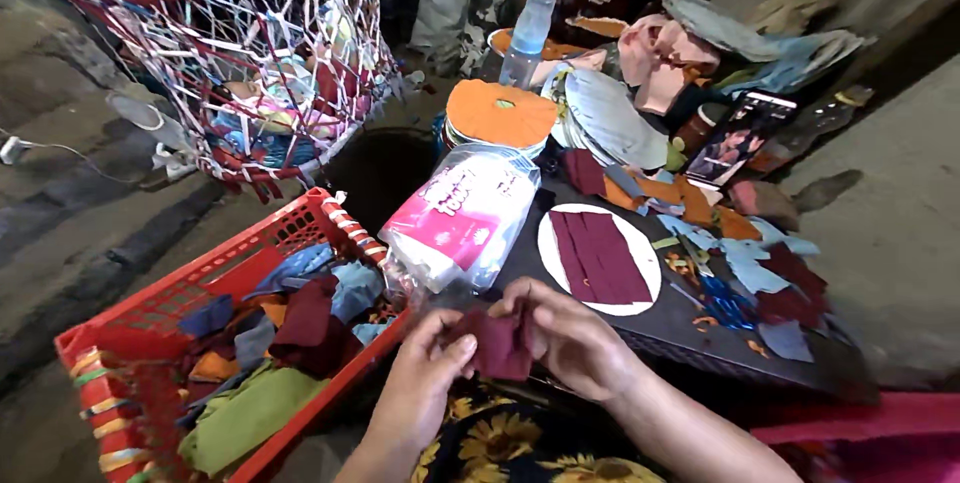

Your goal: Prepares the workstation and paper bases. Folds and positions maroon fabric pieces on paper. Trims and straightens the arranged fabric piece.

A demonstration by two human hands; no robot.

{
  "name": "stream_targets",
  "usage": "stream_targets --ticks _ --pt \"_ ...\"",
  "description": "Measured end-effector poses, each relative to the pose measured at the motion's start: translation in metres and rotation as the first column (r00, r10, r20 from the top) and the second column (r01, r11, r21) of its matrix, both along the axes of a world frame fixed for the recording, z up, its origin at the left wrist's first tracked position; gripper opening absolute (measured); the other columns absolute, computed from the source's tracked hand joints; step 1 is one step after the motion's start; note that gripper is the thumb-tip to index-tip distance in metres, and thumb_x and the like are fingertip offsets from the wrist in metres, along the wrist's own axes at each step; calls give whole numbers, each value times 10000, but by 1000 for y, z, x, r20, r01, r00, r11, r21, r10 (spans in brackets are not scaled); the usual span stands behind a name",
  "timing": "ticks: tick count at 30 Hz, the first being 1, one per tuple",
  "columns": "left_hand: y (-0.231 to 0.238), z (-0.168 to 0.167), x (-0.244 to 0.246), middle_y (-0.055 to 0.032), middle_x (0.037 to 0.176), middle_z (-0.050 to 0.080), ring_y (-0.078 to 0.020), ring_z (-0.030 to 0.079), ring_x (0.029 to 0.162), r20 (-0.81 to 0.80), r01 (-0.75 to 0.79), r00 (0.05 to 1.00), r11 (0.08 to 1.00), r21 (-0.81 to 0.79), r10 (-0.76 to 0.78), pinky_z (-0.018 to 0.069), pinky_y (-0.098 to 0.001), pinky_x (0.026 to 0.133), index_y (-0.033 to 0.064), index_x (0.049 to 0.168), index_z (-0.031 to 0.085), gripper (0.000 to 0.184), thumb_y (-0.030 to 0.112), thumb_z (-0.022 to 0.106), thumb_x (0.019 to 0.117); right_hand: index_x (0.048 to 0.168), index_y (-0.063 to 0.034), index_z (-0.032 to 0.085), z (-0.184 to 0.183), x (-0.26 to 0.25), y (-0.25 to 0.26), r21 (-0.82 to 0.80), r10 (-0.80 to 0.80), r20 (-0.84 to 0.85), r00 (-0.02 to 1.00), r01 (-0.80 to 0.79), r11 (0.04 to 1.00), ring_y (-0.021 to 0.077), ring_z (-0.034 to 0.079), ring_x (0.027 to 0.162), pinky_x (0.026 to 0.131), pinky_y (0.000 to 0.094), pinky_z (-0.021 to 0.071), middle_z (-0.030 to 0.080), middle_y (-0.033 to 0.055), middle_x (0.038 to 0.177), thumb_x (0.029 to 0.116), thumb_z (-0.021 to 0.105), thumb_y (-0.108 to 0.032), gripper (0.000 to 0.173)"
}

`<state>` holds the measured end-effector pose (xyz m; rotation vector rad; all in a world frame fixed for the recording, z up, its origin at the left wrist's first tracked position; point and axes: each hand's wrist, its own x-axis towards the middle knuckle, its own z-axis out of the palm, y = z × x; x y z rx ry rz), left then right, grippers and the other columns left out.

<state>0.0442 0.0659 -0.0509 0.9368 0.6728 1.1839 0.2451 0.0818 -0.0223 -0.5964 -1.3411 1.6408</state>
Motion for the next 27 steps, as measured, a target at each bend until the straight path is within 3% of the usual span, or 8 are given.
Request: stream_targets --ticks 3,6,9,13,16,19,22,27 --pt "13 10 18 31 1016 668 -55 663 851 -127 -26 991 995 101 39 582 -240 749 65 1121 607 185 66 610 937 1321 -90 578 -7 17 -2 -57 -94 -39 995 92 994 73 691 972 813 247 582 714 -4 1144 962 651 -503 552" --pt "22 16 34 40 948 684 -41 665 822 -185 -52 980 989 142 78 577 -228 755 76 1043 643 98 45 589 966 1193 -124 690 -9 29 -8 -76 -285 43 958 288 955 64 703 885 772 256 609 728 -18 1041 931 708 -235 285" --pt "32 17 46 47 910 670 -31 653 783 -222 -75 967 972 221 124 570 -209 731 88 1040 652 129 9 584 963 1027 -166 712 -12 44 -11 -75 -407 31 913 408 910 27 687 685 607 199 595 746 -38 898 942 643 -76 142" --pt "38 18 59 53 879 658 -19 635 741 -262 -80 954 968 240 144 558 -188 699 92 1032 651 125 6 592 962 1114 -150 731 -18 65 -13 -141 -401 4 916 397 907 20 681 658 574 174 578 754 -22 923 956 555 -37 261" --pt "37 12 66 70 932 635 -26 633 832 -256 -49 960 969 242 113 566 -243 806 141 1042 623 120 71 537 995 986 -188 746 -25 74 -17 -154 -351 -17 936 344 926 13 687 650 575 178 585 757 -45 869 955 636 -91 151" --pt "33 9 71 96 923 638 -19 651 846 -217 -33 972 970 239 87 583 -254 806 184 1046 584 135 102 479 1027 952 -202 709 -34 83 -24 -136 -267 17 963 267 954 14 688 702 599 183 588 732 -75 901 954 690 -174 34" --pt "30 7 77 123 915 655 9 657 829 -249 -45 961 953 300 124 577 -209 772 192 1069 566 142 72 507 1020 930 -189 687 -47 90 -33 -93 -245 82 966 252 963 14 690 810 622 183 589 695 -78 1087 930 728 -201 43" --pt "34 15 93 134 1031 668 24 661 933 -333 9 928 882 472 168 574 -191 828 176 1202 565 272 14 562 984 901 -136 697 -60 98 -45 146 -477 174 862 456 878 -2 651 1042 828 188 573 662 -36 1266 933 708 -210 81"
